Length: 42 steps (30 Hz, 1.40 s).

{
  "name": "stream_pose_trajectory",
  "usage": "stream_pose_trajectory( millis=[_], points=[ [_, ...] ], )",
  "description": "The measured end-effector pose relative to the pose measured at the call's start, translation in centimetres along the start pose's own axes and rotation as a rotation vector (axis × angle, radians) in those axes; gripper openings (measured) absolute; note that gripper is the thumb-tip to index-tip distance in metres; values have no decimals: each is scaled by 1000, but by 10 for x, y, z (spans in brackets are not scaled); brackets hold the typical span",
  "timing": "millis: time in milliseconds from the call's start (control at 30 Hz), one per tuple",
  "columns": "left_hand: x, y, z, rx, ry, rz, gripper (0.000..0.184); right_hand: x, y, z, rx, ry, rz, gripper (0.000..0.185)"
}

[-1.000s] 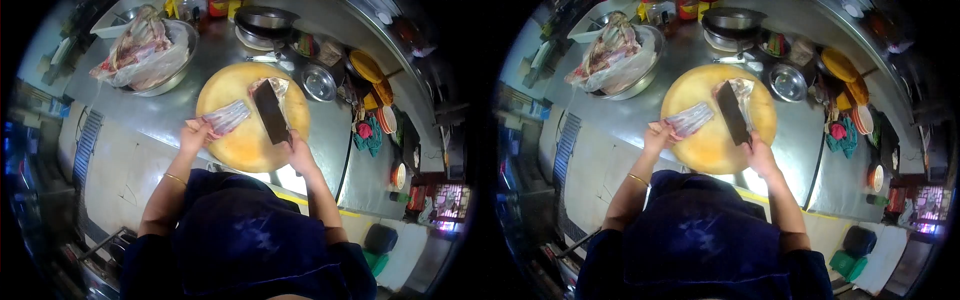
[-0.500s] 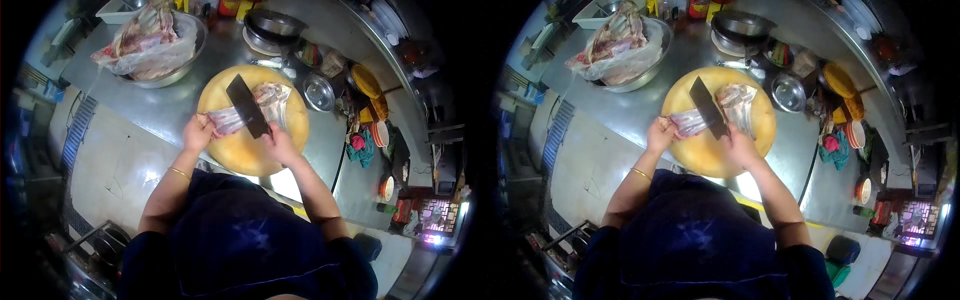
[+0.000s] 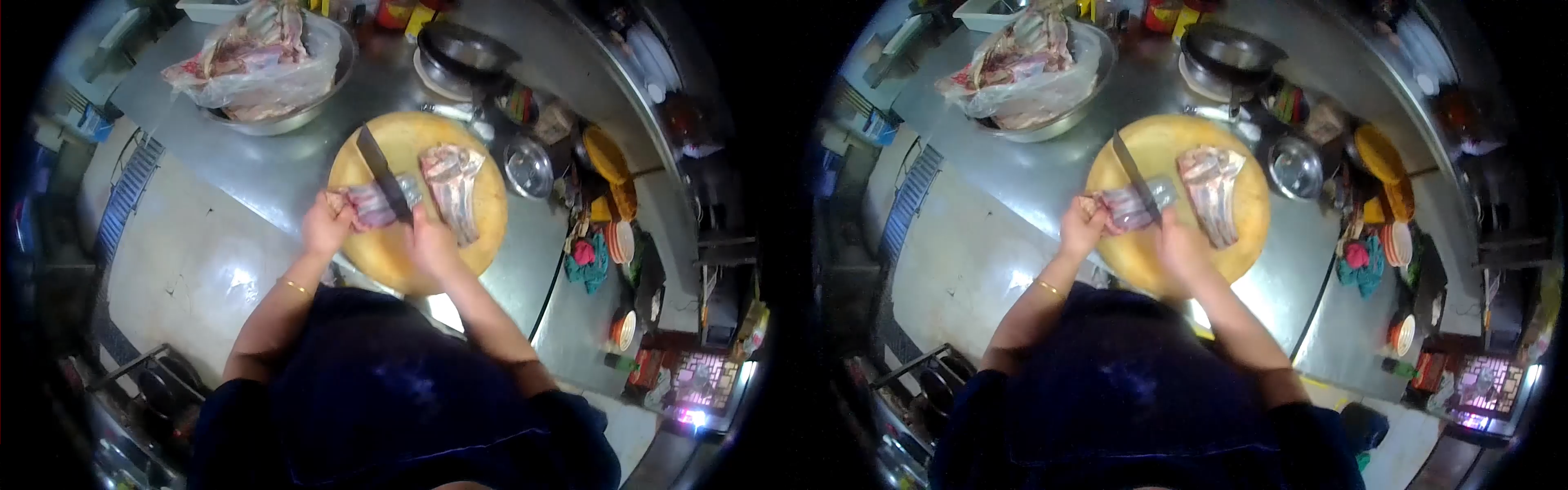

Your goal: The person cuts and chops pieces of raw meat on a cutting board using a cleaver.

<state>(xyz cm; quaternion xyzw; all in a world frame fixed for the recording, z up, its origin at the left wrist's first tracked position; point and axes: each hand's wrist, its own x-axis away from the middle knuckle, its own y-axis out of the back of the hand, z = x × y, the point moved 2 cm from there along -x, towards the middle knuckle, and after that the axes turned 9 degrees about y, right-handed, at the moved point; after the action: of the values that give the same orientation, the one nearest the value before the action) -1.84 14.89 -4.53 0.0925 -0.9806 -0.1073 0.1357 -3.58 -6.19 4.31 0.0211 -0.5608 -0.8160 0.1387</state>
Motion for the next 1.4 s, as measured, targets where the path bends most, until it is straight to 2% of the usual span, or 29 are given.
stream_pose_trajectory(
  millis=[100, 200, 300, 400, 500, 600, 667, 700, 767, 833, 900, 933, 967, 1033, 1067, 1100, 1133, 1200, 1233, 1333, 1400],
  points=[
    [2, 0, -5, -142, -70, -114, 35, -8, 9, 12, -4, 50, -6, 36],
    [-21, 3, 6, 39, 90, -45, 34, 1, 10, 13, -25, 35, 10, 36],
    [-24, 5, -6, -176, 37, -149, 34, 30, 12, -5, -31, -21, 44, 38],
    [-27, 2, -4, -134, 56, -124, 36, 57, 9, -21, -40, -2, 30, 38],
    [-22, 6, -11, -277, 27, -90, 24, 48, 15, -9, -24, -8, 29, 36],
    [-34, 4, 3, -106, -12, -53, 36, 12, 18, 7, -17, -45, 57, 36],
    [-52, -2, 31, -34, -1, -23, 32, -1, 11, -4, -102, -13, 16, 33],
    [-56, -1, 26, 7, -1, -17, 30, -5, 20, -5, -161, 0, -44, 33],
    [-60, 4, 23, -23, 133, 93, 26, -5, 40, -10, -288, 18, -154, 32],
    [-55, 13, 2, -25, 245, 172, 22, -7, 92, 20, -299, 110, -341, 34],
    [-49, 17, -12, -4, 338, 216, 20, -2, 143, 50, -346, 238, -623, 34],
    [-50, 17, -13, -3, 322, 210, 20, 1, 153, 59, -622, 192, -763, 34],
    [-51, 18, -13, -2, 308, 207, 20, 3, 153, 64, -718, 218, -824, 37],
    [-47, 19, -14, -1, 291, 204, 19, -2, 113, 46, -349, 326, -861, 41],
    [-43, 19, -17, -1, 284, 205, 20, -11, 59, 15, 118, 397, -811, 44],
    [-42, 19, -19, 3, 271, 204, 20, -15, 18, -4, 23, 168, -434, 44],
    [-37, 20, -13, -39, 172, 188, 20, -8, -13, -12, -82, -70, -52, 44],
    [-40, 15, 8, -103, -35, 117, 21, -16, 2, -11, -143, -80, -84, 45],
    [-39, 11, 18, 69, 122, 237, 20, -3, 5, -9, -186, -119, -87, 46],
    [-32, 14, 14, 132, 189, 222, 16, -3, 30, 4, -292, -80, -22, 44],
    [-32, 15, 6, 127, 196, 192, 14, 1, 67, 20, -290, -55, -131, 40]
  ],
)
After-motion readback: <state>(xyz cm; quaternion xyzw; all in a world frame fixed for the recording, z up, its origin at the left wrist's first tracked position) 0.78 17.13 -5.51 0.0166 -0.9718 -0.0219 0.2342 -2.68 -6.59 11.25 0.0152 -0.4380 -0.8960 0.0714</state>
